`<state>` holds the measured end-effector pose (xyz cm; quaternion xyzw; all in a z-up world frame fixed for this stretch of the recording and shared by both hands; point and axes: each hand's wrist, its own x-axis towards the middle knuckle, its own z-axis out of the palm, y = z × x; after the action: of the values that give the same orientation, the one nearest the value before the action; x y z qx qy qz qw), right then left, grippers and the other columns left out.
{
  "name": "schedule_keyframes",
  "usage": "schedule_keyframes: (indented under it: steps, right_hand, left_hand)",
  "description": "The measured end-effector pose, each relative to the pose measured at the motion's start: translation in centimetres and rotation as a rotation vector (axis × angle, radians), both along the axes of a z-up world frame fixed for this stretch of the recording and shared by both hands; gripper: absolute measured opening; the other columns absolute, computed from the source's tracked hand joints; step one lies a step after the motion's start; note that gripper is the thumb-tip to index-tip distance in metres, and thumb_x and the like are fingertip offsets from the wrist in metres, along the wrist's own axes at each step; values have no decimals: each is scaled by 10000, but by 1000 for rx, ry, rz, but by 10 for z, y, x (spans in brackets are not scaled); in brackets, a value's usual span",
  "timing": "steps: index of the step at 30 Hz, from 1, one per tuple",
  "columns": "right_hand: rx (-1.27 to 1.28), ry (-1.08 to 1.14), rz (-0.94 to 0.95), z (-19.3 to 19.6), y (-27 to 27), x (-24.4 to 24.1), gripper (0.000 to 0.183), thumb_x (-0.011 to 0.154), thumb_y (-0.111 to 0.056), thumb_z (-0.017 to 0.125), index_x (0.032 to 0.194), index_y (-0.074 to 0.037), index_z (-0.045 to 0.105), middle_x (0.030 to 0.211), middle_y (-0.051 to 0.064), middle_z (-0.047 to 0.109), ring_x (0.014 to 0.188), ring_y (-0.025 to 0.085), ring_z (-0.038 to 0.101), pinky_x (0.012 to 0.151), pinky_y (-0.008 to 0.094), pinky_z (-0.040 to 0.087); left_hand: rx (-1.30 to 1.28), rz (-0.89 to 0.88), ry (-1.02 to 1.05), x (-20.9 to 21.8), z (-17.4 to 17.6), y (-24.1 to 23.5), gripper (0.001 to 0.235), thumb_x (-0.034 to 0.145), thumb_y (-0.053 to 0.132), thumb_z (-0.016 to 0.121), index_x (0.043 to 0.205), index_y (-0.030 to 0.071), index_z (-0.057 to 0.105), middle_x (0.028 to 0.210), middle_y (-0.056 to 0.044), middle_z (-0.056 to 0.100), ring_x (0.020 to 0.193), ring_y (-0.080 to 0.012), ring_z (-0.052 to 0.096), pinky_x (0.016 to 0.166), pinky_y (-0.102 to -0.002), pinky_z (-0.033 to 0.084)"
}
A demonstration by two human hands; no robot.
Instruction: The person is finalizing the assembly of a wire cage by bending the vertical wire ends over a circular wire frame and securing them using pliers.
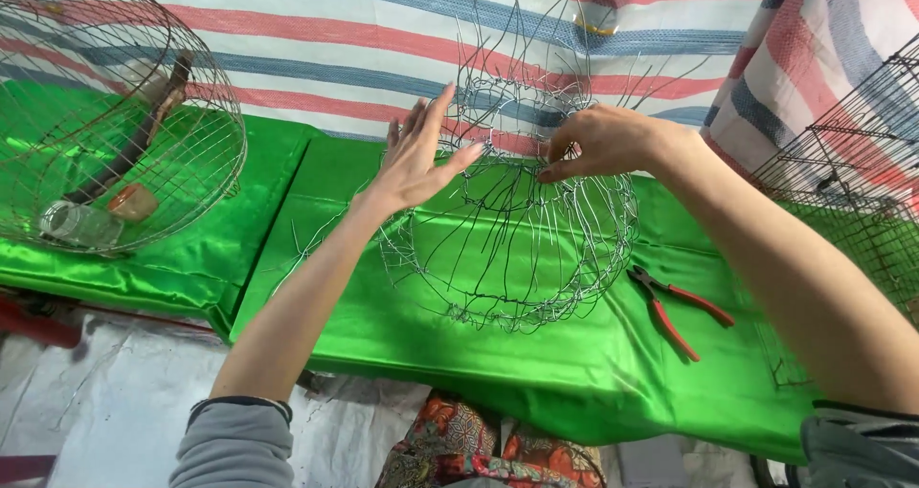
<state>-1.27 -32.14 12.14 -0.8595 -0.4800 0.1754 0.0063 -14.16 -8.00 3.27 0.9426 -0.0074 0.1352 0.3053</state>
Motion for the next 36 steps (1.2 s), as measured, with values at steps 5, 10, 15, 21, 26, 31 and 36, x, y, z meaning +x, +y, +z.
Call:
schedule_keyframes:
  steps: [5, 10, 15, 21, 26, 31, 36]
  right_hand:
    - [-37, -49, 2, -8, 0, 8, 456, 877, -582, 735, 1119, -200, 795, 1127, 60, 792, 1114, 313, 723, 994, 470, 545]
    - [3, -43, 14, -9, -6, 7, 491, 876, -576, 737, 1089, -135, 777, 1090, 100, 791, 1071, 336, 735, 956, 478, 563]
    - [20, -12, -15, -1, -5, 1, 514, 878, -570, 748, 1031, -80, 755, 1029, 130, 796, 989, 338, 749, 914, 465, 574]
    - [86, 14, -5, 2, -12, 1, 457, 874, -490, 765, 1004, -52, 744, 975, 152, 796, 949, 371, 746, 855, 495, 567]
    - [407, -42, -80, 45, -30, 4, 294, 985, -183, 591, 1213, -35, 704, 1022, 228, 762, 986, 466, 704, 911, 585, 525]
    - [262, -325, -151, 17, -11, 20, 229, 1020, -222, 656, 1152, -41, 704, 1034, 144, 752, 896, 301, 722, 790, 465, 613]
    - [106, -730, -115, -49, 40, 54, 237, 850, -366, 809, 907, -137, 798, 797, 65, 757, 761, 291, 766, 673, 445, 629]
  left_hand:
    - [-43, 82, -99, 23, 9, -22, 1117, 859, 808, 580, 1625, 118, 149, 1636, -267, 283, 1521, -455, 247, 1189, -711, 86]
    - [-65, 190, -170, 37, -14, -33, 939, 905, 555, 673, 1611, 140, 212, 1633, -199, 319, 1487, -413, 332, 1182, -717, 143]
    - [-73, 205, -172, 31, -11, -37, 922, 870, 428, 705, 1605, 139, 230, 1641, -193, 317, 1475, -415, 361, 1180, -727, 129]
    - [-98, 184, -149, 29, -8, -38, 938, 877, 437, 694, 1611, 128, 198, 1664, -191, 271, 1477, -425, 364, 1176, -734, 105]
    - [-133, 179, -176, 38, -19, -32, 970, 903, 651, 632, 1614, 147, 205, 1654, -170, 299, 1490, -398, 352, 1176, -723, 114]
    - [-100, 322, -263, 61, -22, -25, 1034, 785, 831, 567, 1538, 194, 257, 1393, -132, 562, 986, -193, 650, 857, -394, 552]
    - [-122, 327, -126, 63, -22, -11, 1009, 837, 639, 777, 1611, 252, 258, 1484, -206, 476, 1366, -437, 496, 1099, -735, 254]
